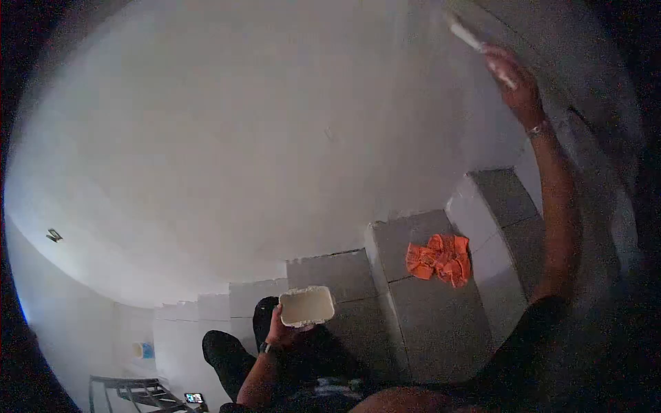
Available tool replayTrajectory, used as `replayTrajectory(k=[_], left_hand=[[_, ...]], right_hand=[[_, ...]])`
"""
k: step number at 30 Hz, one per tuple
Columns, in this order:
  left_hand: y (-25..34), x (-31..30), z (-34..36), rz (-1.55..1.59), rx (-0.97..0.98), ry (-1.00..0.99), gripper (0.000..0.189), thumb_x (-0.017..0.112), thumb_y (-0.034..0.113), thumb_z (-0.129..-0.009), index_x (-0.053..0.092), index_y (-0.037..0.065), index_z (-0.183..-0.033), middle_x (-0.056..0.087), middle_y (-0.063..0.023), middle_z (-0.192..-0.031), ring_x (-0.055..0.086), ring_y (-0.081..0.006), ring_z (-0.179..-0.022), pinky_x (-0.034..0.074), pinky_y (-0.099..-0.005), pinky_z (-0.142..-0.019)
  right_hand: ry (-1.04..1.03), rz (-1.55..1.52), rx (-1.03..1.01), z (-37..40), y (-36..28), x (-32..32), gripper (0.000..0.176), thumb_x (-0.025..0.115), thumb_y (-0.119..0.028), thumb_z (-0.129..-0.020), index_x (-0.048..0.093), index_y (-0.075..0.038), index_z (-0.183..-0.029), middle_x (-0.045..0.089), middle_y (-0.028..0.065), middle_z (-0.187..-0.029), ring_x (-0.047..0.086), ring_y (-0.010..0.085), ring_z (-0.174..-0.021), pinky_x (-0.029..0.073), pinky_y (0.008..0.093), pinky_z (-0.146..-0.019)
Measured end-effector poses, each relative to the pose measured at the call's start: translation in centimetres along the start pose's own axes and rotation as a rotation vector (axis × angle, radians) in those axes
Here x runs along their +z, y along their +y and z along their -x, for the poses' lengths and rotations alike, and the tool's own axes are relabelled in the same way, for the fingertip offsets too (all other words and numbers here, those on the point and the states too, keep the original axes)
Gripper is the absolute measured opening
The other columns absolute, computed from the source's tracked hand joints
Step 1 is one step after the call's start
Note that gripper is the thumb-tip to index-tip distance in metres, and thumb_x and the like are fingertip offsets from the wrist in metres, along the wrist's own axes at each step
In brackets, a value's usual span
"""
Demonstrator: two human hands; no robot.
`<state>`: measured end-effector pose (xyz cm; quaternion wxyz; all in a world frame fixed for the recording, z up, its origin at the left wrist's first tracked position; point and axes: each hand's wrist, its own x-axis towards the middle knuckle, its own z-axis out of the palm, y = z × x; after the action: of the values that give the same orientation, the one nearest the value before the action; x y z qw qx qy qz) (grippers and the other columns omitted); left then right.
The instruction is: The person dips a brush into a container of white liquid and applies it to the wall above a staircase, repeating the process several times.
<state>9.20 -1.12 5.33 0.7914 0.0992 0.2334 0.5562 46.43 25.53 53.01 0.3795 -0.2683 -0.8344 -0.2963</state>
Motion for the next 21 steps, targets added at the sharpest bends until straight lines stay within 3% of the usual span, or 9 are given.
replayTrajectory(k=[5, 7, 9, 10, 13, 17, 18, 20, 21], left_hand=[[-0.7, -0.4, -0.7, 0.024, 0.05, 0.035, 0.064, 0.044, 0.051, -0.077, 0.032, 0.011, -0.125, 0.039, -0.012, -0.123, 0.04, -0.032, -0.11, 0.036, -0.05, -0.088], [-0.4, -0.3, -0.7, -0.236, 0.098, 0.0, 0.062, 0.045, 0.05, -0.077, 0.032, 0.012, -0.125, 0.039, -0.012, -0.123, 0.04, -0.0323, -0.11, 0.036, -0.0505, -0.087], [-0.4, -1.6, -0.9, -0.073, 0.029, -0.031, 0.062, 0.044, 0.05, -0.077, 0.032, 0.012, -0.125, 0.039, -0.012, -0.123, 0.04, -0.0326, -0.111, 0.036, -0.0503, -0.087], [-0.4, -2.1, -0.9, 0.096, -0.029, -0.064, 0.062, 0.044, 0.049, -0.078, 0.032, 0.012, -0.125, 0.039, -0.0121, -0.123, 0.039, -0.0329, -0.111, 0.036, -0.0501, -0.087], [-0.3, -1.7, -0.9, 0.002, -0.012, 0.024, 0.062, 0.043, 0.05, -0.078, 0.032, 0.011, -0.125, 0.038, -0.0121, -0.124, 0.038, -0.0332, -0.113, 0.036, -0.0501, -0.087], [-0.7, -1.2, -1.3, 0.046, 0.05, -0.028, 0.063, 0.042, 0.051, -0.078, 0.032, 0.011, -0.125, 0.037, -0.0127, -0.125, 0.039, -0.0338, -0.112, 0.036, -0.0505, -0.087], [-0.9, -2.5, -2.4, 0.022, 0.128, -0.299, 0.063, 0.042, 0.051, -0.078, 0.032, 0.011, -0.125, 0.037, -0.0129, -0.125, 0.039, -0.0335, -0.111, 0.036, -0.0503, -0.087], [-1.0, -3.8, -2.9, -0.009, 0.207, -0.565, 0.063, 0.043, 0.051, -0.078, 0.032, 0.011, -0.125, 0.037, -0.0131, -0.125, 0.04, -0.0332, -0.111, 0.036, -0.0501, -0.087], [-0.8, -3.8, -2.7, -0.076, 0.207, -0.514, 0.063, 0.043, 0.051, -0.078, 0.031, 0.011, -0.125, 0.037, -0.0131, -0.125, 0.04, -0.0329, -0.111, 0.037, -0.0501, -0.086]], right_hand=[[-0.192, -0.159, -0.082, 3.9, -2.6, 0.3, 0.013, 0.05, -0.008, -0.083, 0.056, -0.003, -0.093, 0.056, 0.011, -0.103, 0.055, 0.0231, -0.095, 0.046, 0.0319, -0.078], [-0.24, -0.196, -0.099, 3.8, -2.5, 0.1, 0.013, 0.049, -0.007, -0.083, 0.056, -0.004, -0.094, 0.056, 0.0113, -0.103, 0.055, 0.0229, -0.095, 0.046, 0.0319, -0.078], [0.047, -0.112, -0.094, 1.9, -0.6, -0.6, 0.015, 0.051, -0.008, -0.083, 0.056, -0.006, -0.096, 0.056, 0.0102, -0.104, 0.054, 0.0234, -0.096, 0.044, 0.0331, -0.08], [0.047, -0.116, -0.083, 0.8, -0.7, -0.9, 0.015, 0.051, -0.008, -0.083, 0.056, -0.006, -0.096, 0.056, 0.0102, -0.104, 0.054, 0.0234, -0.096, 0.044, 0.0331, -0.08], [0.05, 0.044, -0.098, -1.3, -2.0, -0.8, 0.018, 0.051, -0.008, -0.082, 0.056, -0.008, -0.099, 0.055, 0.0088, -0.106, 0.052, 0.0241, -0.099, 0.043, 0.0338, -0.083], [-0.216, -0.12, -0.138, 0.5, -2.9, 0.1, 0.02, 0.052, -0.009, -0.082, 0.055, -0.009, -0.101, 0.055, 0.0076, -0.107, 0.052, 0.0235, -0.1, 0.042, 0.0334, -0.084], [-0.295, -0.169, -0.189, 1.0, -3.0, -0.1, 0.02, 0.051, -0.009, -0.082, 0.054, -0.01, -0.102, 0.055, 0.0075, -0.107, 0.052, 0.023, -0.1, 0.042, 0.0326, -0.085], [-0.271, -0.157, -0.136, 1.0, -3.2, -0.8, 0.019, 0.051, -0.01, -0.082, 0.055, -0.009, -0.101, 0.055, 0.0075, -0.107, 0.052, 0.0232, -0.1, 0.042, 0.0328, -0.085], [-0.241, -0.144, -0.077, 0.9, -3.3, -1.3, 0.019, 0.051, -0.01, -0.082, 0.055, -0.008, -0.101, 0.055, 0.0075, -0.106, 0.052, 0.0234, -0.1, 0.042, 0.0331, -0.084]])
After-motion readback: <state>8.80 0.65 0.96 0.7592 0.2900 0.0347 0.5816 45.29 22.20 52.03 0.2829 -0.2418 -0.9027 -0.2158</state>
